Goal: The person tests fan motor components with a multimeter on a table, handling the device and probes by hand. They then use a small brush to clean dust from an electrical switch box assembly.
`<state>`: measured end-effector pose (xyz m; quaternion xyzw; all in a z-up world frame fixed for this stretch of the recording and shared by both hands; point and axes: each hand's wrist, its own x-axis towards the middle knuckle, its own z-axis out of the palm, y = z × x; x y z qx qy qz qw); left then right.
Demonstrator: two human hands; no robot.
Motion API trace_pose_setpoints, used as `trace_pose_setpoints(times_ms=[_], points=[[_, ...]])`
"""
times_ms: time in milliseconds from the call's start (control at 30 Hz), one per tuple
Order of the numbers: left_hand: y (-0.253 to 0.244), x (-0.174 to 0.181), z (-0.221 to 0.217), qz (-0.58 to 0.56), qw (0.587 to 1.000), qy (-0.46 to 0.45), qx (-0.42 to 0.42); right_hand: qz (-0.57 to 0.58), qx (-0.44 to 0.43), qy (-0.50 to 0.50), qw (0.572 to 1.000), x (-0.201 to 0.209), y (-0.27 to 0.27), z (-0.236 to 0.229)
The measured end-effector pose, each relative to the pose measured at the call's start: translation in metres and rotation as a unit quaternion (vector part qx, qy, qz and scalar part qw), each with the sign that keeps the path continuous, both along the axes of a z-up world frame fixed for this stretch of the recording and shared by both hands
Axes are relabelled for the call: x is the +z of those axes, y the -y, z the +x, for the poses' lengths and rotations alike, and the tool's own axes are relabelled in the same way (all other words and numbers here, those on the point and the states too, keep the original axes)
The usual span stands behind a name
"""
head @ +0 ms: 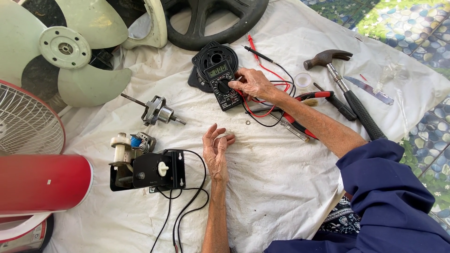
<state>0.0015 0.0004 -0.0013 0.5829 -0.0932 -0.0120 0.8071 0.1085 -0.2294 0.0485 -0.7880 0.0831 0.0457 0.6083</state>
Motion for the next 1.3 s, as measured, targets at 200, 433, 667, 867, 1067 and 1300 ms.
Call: trace_pose_setpoints(times_ms=[200, 433, 667, 867, 1067, 1300], points=[[0.000, -0.001, 0.000, -0.001, 1.000, 0.001, 0.000, -0.123, -0.001, 0.227, 0.966, -0.025, 0.014, 0.005], [0.001, 0.001, 0.000, 0.011, 1.000, -0.001, -0.006, -0.035, 0.090, 0.210, 0.973, 0.005, -0.063, -0.071], [-0.004, -0.006, 0.002, 0.070, 0.997, 0.021, 0.022, 0.020, 0.092, 0.149, 0.984, -0.022, -0.104, -0.087], [-0.008, -0.018, 0.005, 0.141, 0.988, 0.037, 0.046, 0.014, 0.071, 0.151, 0.986, -0.042, -0.120, -0.089], [-0.006, -0.018, 0.003, 0.147, 0.987, 0.041, 0.046, -0.001, 0.081, 0.168, 0.983, -0.047, -0.118, -0.089], [-0.007, -0.021, 0.005, 0.134, 0.990, 0.012, 0.047, 0.002, 0.087, 0.172, 0.981, -0.043, -0.116, -0.090]])
